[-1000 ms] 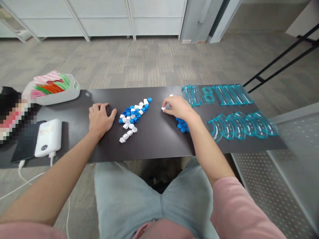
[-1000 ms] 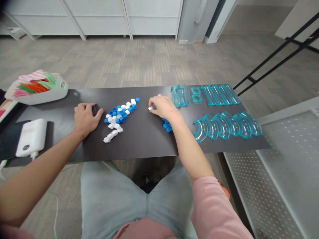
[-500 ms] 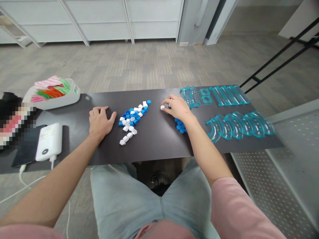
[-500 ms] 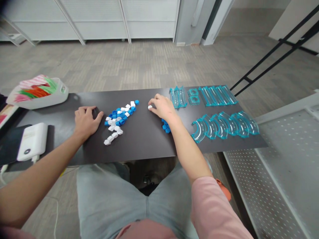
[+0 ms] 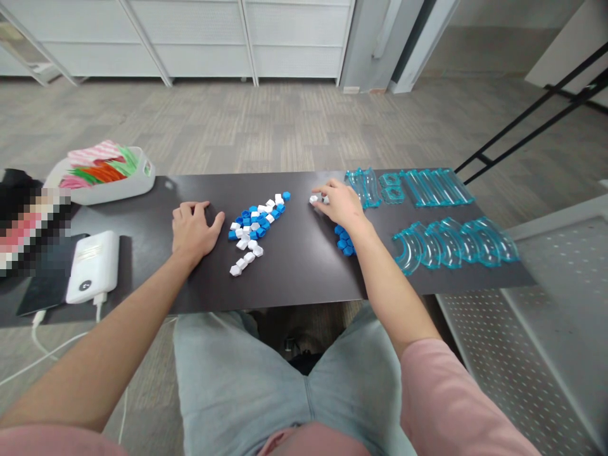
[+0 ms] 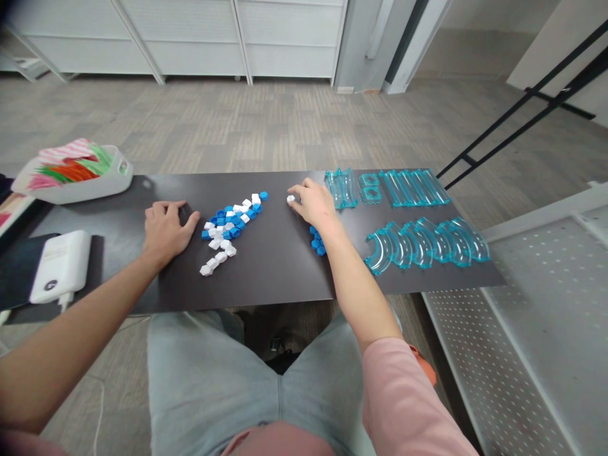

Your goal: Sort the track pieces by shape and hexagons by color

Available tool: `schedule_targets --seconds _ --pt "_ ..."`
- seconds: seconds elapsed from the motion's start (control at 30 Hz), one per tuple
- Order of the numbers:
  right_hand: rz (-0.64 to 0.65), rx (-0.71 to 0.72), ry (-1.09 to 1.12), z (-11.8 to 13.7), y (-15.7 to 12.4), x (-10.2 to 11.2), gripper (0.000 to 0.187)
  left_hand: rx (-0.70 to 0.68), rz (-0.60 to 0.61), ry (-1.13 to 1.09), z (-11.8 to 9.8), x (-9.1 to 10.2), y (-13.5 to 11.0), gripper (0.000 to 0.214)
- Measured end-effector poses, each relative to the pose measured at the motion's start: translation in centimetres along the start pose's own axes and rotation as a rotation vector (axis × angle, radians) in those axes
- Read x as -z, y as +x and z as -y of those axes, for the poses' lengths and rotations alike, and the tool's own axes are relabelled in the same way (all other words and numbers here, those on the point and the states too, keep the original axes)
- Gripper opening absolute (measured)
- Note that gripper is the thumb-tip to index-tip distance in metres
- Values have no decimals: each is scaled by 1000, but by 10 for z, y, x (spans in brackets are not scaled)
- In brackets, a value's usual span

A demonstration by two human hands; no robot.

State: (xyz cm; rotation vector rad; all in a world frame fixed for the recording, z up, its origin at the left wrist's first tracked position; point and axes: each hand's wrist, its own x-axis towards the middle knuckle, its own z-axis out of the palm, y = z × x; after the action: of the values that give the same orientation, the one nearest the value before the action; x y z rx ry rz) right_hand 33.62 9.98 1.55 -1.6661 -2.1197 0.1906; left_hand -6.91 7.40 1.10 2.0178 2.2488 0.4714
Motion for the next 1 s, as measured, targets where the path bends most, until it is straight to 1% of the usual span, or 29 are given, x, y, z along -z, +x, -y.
schedule_targets --seconds 0.03,0.1,0.17,0.27,0.43,0.57,0.77,0.93,1.0 --pt "-15 -8 -2 -1 -1 0 35 -2 -3 -2 0 0 0 67" --pt "-27 -12 -14 -2 -3 2 39 -6 -9 -6 1 -1 0 67" --pt "-12 -9 -38 -2 -5 3 39 -8 -12 -7 2 -3 1 67" --pt "26 -21 -80 1 -6 6 45 -9 -21 -5 4 -5 2 66" --pt "60 -43 -79 3 -6 7 43 -22 -39 1 7 -8 4 66" --pt "39 -45 -61 0 -5 3 50 -23 -50 0 8 -10 4 65" --pt "39 -23 -32 -6 -4 0 34 -31 -66 -15 8 -10 4 61" --pt "29 -21 -27 -6 -4 1 37 -38 -65 -7 9 -11 4 63" --pt "37 -27 -34 -6 -3 2 34 -38 -63 -5 9 -11 4 64"
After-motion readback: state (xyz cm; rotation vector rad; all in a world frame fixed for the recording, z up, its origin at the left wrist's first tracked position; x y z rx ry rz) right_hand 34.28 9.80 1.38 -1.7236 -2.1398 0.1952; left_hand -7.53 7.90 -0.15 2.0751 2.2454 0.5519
